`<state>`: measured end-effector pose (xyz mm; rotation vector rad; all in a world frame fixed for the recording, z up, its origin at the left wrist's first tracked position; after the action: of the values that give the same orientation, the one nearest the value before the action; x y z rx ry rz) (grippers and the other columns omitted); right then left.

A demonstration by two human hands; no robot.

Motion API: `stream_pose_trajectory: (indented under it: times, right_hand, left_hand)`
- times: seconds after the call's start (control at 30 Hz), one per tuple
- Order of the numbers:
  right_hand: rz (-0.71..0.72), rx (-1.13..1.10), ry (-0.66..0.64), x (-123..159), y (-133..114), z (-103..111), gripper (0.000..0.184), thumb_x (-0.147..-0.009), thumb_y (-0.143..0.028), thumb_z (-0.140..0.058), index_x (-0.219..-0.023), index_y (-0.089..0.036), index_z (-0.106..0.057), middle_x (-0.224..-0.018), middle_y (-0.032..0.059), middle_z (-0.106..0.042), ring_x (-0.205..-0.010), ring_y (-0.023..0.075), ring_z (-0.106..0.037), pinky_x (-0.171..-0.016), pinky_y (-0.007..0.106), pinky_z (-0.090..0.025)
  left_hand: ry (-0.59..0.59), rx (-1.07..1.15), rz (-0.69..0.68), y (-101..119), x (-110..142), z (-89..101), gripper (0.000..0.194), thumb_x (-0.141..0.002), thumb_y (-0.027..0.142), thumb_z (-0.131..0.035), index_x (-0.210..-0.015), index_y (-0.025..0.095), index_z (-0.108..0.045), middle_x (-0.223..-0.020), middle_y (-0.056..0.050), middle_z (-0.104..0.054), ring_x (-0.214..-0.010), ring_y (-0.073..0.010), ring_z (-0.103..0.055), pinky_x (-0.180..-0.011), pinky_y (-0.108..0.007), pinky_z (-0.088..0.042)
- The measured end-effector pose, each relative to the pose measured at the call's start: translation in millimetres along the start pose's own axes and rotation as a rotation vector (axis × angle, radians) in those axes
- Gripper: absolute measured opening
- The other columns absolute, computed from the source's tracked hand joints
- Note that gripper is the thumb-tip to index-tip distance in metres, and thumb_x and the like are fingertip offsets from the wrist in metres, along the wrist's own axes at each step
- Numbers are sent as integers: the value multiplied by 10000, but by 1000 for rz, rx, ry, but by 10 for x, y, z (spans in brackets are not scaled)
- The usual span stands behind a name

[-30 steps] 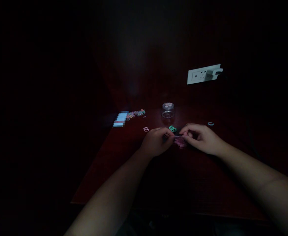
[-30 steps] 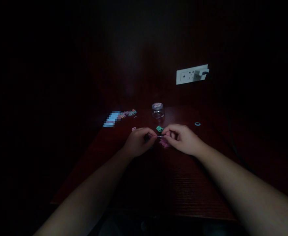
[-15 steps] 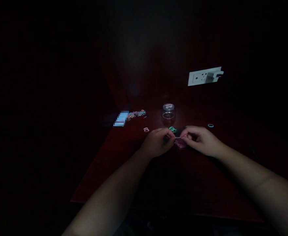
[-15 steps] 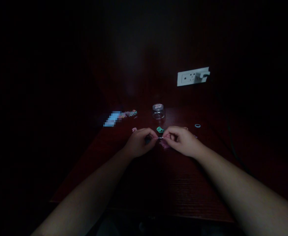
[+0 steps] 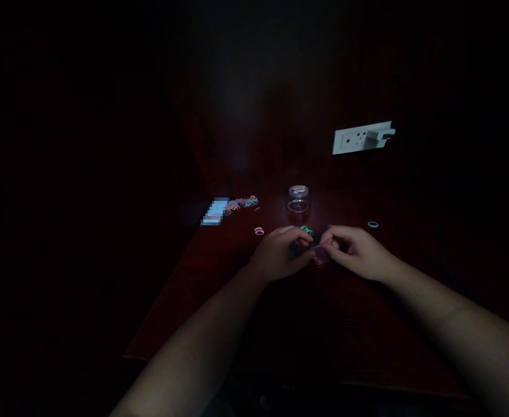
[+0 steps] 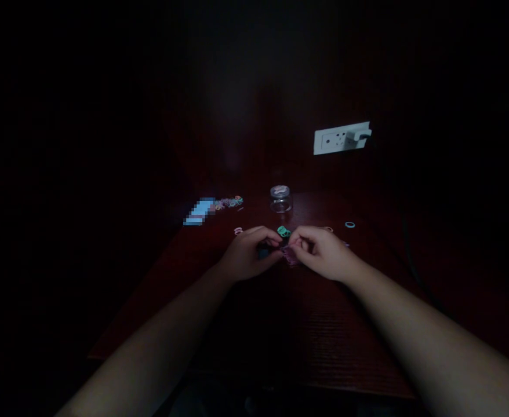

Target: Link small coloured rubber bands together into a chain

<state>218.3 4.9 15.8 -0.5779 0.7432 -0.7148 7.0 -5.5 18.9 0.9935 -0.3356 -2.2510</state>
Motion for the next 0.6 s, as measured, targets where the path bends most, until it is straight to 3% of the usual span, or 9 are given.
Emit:
stream_pose_trajectory:
  times: [0.1, 0.23, 0.6]
  right_hand:
    - [-1, -3, -21, -7, -24, -6, 191, -890, -335, -579, -791, -179, -627, -612, -2, -583, -540, 113, -485, -499, 236, -387]
    - [-8, 16, -23, 0, -14, -6, 193, -894, -339, -574, -798, -179, -623, -611, -3, -571, -547, 119, -486, -505, 241, -392]
    - [-16, -22, -60, 7, 10, -20, 163, -885, -312, -593, -780, -188, -597, -608, -24, -513, -558, 121, -467, -514, 247, -377]
  left_hand:
    - [-30, -4, 10, -5, -9, -12, 196, -830, 313, -679, -1001, 220, -656, -942, -37, -694, -882, -166, -645, -812, -322, -520]
    - [-45, -7, 26, -10, -16, -18, 74, -868, 270, -629, -896, 211, -664, -854, -14, -686, -803, -140, -640, -780, -297, -511]
    - [-45, -38, 50, 9, -13, -18, 23, -821, 221, -612, -821, 205, -628, -782, 5, -673, -742, -133, -619, -764, -291, -490]
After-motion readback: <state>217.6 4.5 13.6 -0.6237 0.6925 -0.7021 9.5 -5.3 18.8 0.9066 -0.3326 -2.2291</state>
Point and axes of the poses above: each hand's wrist, its own x-axis away from the middle knuckle, its own z-axis out of the back of the hand, y = z × x, the point moved 1 cm from there along -x, towards the middle knuckle
